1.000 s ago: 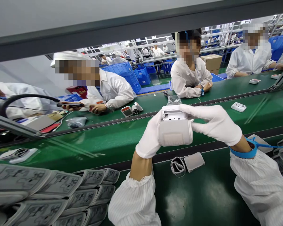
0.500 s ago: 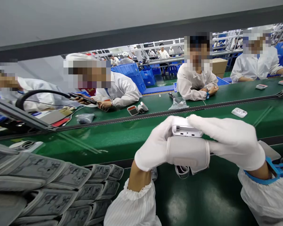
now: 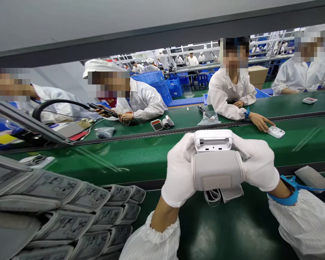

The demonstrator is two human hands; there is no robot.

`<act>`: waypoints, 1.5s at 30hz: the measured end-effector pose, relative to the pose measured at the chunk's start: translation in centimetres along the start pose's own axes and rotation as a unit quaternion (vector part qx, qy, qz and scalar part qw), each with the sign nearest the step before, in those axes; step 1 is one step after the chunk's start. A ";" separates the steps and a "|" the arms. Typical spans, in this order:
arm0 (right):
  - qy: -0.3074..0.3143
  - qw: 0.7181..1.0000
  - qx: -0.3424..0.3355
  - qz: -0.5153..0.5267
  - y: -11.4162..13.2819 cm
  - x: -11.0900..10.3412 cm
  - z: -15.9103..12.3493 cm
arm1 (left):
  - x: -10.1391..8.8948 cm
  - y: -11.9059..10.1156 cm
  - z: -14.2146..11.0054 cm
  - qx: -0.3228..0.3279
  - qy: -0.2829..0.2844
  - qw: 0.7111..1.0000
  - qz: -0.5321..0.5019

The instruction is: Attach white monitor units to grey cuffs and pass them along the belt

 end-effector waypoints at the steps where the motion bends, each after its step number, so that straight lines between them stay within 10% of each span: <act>1: -0.008 1.000 0.007 -0.005 -0.2 0.0 0.0 | 0.0 0.0 0.0 0.000 -0.004 1.000 -0.002; 15: 0.110 0.992 -0.051 0.038 0.7 -0.1 0.3 | -0.3 -1.6 -1.4 0.033 0.140 0.973 0.181; 23: 0.033 0.984 -0.136 -0.114 2.0 0.7 -1.0 | -2.0 0.7 -1.5 0.017 0.040 0.991 0.130; 35: 0.216 0.972 0.070 0.065 -3.5 3.7 -0.1 | -1.5 4.4 0.1 -0.104 0.078 0.990 0.059; 45: 0.206 0.970 0.085 0.099 -3.1 4.0 0.1 | -2.0 5.7 -0.2 -0.133 -0.012 0.991 0.027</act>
Point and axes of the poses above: each hand's wrist, its own z-axis towards the middle knuckle, its own x-axis out of the palm, y = z × x, the point moved 6 cm from there along z, towards the middle knuckle, and after that the axes turned 7 degrees about -x, right-handed, at the moved point
